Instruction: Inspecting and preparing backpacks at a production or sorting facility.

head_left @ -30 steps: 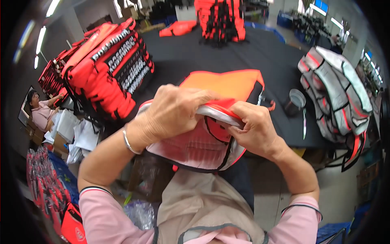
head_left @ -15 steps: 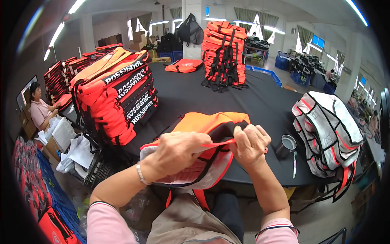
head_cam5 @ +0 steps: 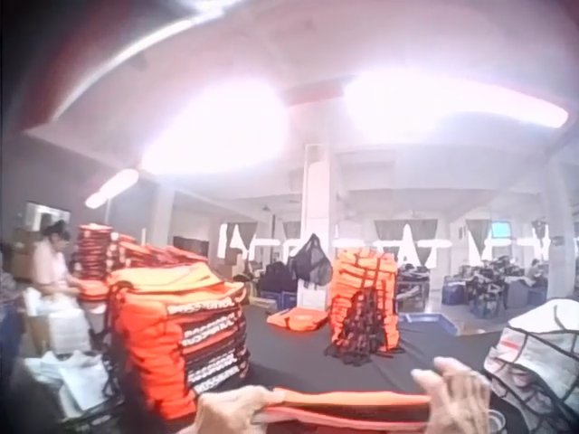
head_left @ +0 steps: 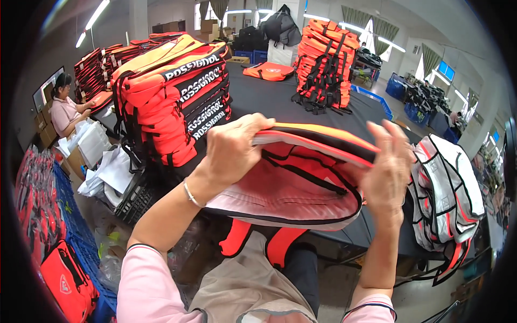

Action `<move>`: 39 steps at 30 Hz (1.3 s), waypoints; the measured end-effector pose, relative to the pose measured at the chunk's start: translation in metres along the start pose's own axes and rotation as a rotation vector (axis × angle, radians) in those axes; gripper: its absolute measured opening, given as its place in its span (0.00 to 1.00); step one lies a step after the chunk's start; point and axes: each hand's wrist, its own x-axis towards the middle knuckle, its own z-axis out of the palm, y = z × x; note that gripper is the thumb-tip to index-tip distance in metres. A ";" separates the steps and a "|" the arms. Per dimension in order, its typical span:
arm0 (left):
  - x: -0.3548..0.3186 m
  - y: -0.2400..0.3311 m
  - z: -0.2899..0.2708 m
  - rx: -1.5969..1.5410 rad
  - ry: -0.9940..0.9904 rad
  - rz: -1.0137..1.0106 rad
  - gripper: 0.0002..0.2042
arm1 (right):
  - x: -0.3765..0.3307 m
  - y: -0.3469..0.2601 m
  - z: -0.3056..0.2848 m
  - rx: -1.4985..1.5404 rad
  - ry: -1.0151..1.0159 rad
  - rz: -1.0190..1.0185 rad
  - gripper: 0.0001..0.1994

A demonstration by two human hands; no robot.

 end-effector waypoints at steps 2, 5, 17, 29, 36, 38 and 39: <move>0.004 0.014 0.009 -0.029 -0.019 0.022 0.10 | 0.005 -0.044 0.001 0.174 -0.096 -0.230 0.34; 0.006 0.039 0.014 -0.193 -0.147 0.027 0.12 | 0.007 -0.049 0.031 0.367 -0.243 -0.274 0.12; -0.123 0.034 0.006 -0.589 -0.734 -0.307 0.15 | -0.066 -0.069 0.032 0.429 -0.448 -0.703 0.11; -0.119 0.035 -0.044 -0.470 -1.272 -0.231 0.14 | -0.102 -0.067 0.060 1.007 -0.985 -0.509 0.10; -0.083 0.027 -0.041 -0.170 -0.705 0.100 0.11 | -0.071 -0.064 0.047 0.748 -0.478 -0.543 0.13; -0.072 0.025 -0.038 -0.085 -0.586 0.192 0.10 | -0.064 -0.063 0.043 0.663 -0.233 -0.522 0.05; -0.068 0.024 -0.036 -0.046 -0.454 0.242 0.10 | -0.058 -0.062 0.039 0.655 -0.181 -0.525 0.07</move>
